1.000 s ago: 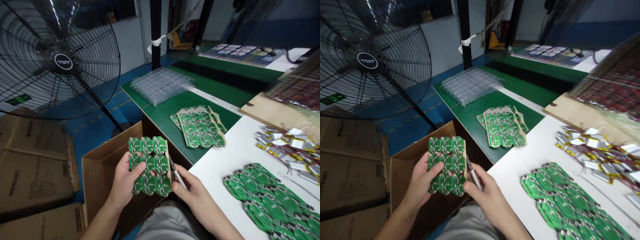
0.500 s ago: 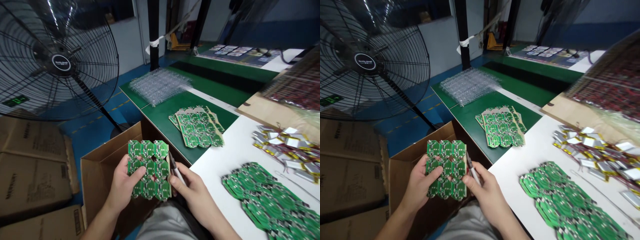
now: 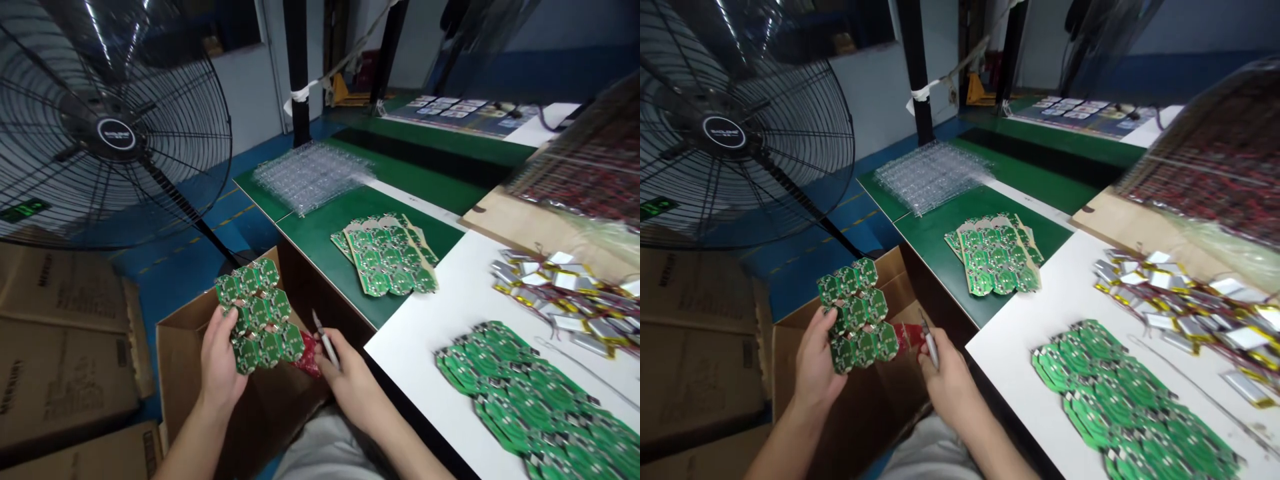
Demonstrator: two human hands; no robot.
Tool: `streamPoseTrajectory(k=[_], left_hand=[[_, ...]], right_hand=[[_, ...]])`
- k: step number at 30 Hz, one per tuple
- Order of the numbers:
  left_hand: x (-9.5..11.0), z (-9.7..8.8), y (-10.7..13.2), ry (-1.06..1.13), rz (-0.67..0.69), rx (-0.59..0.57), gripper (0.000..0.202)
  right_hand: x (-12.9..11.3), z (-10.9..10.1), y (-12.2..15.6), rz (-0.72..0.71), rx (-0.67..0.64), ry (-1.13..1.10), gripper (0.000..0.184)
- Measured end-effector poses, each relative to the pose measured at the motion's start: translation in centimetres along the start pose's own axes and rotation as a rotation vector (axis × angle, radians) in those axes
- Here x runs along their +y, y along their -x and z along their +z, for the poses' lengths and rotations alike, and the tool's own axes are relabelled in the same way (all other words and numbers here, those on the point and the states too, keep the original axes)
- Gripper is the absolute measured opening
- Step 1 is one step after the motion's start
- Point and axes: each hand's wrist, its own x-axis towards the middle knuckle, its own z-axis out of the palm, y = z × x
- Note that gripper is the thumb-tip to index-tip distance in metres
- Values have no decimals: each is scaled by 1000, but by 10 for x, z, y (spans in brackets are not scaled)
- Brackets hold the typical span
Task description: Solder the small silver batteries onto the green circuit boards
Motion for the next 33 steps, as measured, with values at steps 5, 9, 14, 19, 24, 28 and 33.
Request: streamPoseTrajectory(k=[5, 9, 14, 19, 24, 28, 33], left_hand=[[-27, 28, 23, 3, -166, -118, 34], [-47, 51, 44, 21, -242, -270, 39], [-67, 63, 56, -27, -256, -471, 40], [-55, 78, 43, -384, -261, -931, 24], [-25, 107, 35, -859, -135, -1452, 12], [-21, 126, 38, -926, -157, -1579, 5], [-24, 142, 8, -752, -136, -990, 23]], right_hand=[[-32, -22, 33, -49, 172, -162, 36], [-47, -50, 50, -85, 299, -259, 35], [-47, -82, 68, -86, 364, -146, 40], [-49, -121, 90, -67, 514, 86, 45], [-42, -136, 105, -88, 474, 377, 45], [-39, -131, 107, -13, 308, 392, 33], [-34, -161, 121, 11, 765, 270, 40]])
